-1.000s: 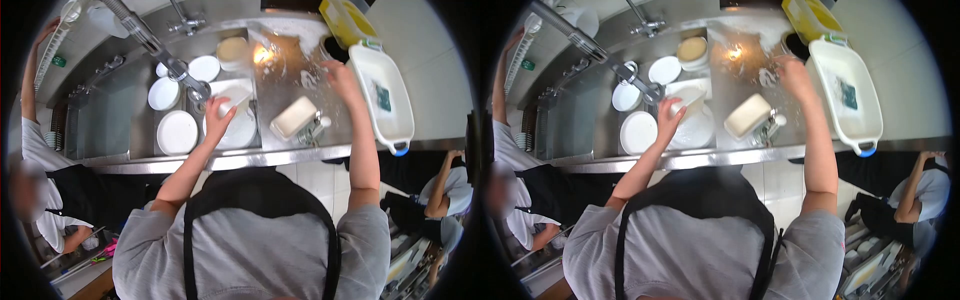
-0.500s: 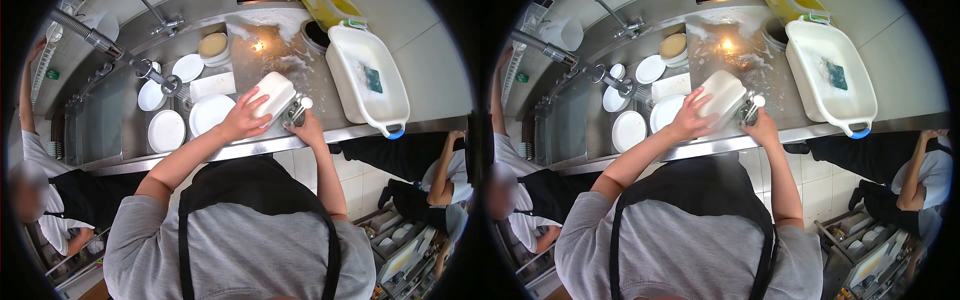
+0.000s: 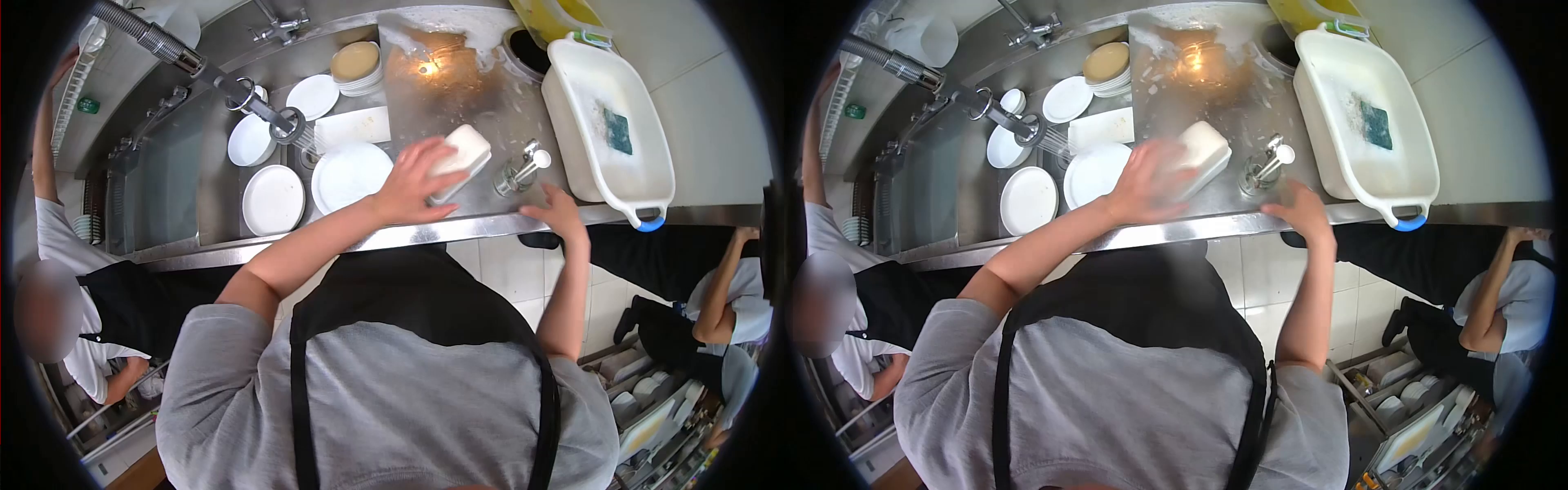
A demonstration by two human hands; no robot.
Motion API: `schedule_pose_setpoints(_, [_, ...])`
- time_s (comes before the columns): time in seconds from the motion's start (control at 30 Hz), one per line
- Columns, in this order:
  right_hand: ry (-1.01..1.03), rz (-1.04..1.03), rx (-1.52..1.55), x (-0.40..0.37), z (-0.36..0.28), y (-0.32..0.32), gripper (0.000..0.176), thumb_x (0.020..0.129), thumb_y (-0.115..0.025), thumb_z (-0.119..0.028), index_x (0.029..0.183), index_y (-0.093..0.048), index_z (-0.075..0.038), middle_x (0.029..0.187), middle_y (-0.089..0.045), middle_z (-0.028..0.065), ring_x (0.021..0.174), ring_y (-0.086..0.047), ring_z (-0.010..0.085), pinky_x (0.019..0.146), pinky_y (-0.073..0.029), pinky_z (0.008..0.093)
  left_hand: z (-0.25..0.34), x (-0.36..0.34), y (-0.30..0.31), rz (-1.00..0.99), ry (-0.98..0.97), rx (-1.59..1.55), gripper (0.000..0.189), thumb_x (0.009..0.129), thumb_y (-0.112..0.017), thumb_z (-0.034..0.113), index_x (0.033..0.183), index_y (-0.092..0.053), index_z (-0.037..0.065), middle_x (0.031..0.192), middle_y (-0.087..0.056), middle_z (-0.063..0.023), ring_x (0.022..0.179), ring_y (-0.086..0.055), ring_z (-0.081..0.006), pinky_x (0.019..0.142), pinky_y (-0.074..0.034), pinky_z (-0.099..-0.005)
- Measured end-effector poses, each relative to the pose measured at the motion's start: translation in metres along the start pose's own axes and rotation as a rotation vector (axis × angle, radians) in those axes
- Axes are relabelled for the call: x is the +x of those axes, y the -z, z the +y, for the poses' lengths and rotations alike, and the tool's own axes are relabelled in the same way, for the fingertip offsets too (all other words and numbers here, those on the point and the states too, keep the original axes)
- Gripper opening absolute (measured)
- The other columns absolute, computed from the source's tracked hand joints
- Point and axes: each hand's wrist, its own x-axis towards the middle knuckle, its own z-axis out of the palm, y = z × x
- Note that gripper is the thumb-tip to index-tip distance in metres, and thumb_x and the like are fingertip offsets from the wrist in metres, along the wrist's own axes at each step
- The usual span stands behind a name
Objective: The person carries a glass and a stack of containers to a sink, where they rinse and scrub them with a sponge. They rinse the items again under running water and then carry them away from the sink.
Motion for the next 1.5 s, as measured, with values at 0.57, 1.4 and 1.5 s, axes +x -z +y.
schedule_pose_setpoints(0.57, [-0.084, -0.127, 0.801, 0.096, -0.141, -0.053, 0.041, 0.084, -0.049, -0.028, 0.118, -0.046, -0.006, 0.1, -0.058, 0.0068, 0.089, -0.055, 0.017, 0.075, -0.044, 0.032, -0.093, 0.017, 0.074, 0.489, 0.9, -1.232, 0.059, 0.078, -0.055, 0.012, 0.129, -0.028, 0.004, 0.117, -0.047, -0.0121, 0.106, -0.047, -0.0198, 0.089, -0.039, -0.0311])
schedule_pose_setpoints(1.4, [0.169, -0.036, 0.662, 0.135, -0.179, -0.053, 0.04, 0.072, -0.052, 0.002, 0.111, -0.047, 0.002, 0.086, -0.059, 0.006, 0.072, -0.057, 0.0124, 0.059, -0.047, 0.0237, -0.088, 0.011, 0.07, 0.616, 0.821, -1.376, 0.057, 0.084, -0.048, 0.014, 0.133, -0.019, 0.008, 0.124, -0.039, -0.0101, 0.112, -0.042, -0.0202, 0.091, -0.038, -0.0331])
schedule_pose_setpoints(1.5, [0.183, -0.103, 0.67, 0.14, -0.18, -0.041, 0.041, 0.076, -0.05, -0.003, 0.116, -0.043, 0.0, 0.091, -0.059, 0.0052, 0.075, -0.058, 0.0118, 0.065, -0.048, 0.0244, -0.078, 0.018, 0.077, 0.661, 0.725, -1.416, 0.052, 0.085, -0.046, 0.017, 0.13, -0.022, 0.009, 0.124, -0.038, -0.0102, 0.113, -0.041, -0.0209, 0.092, -0.038, -0.0343])
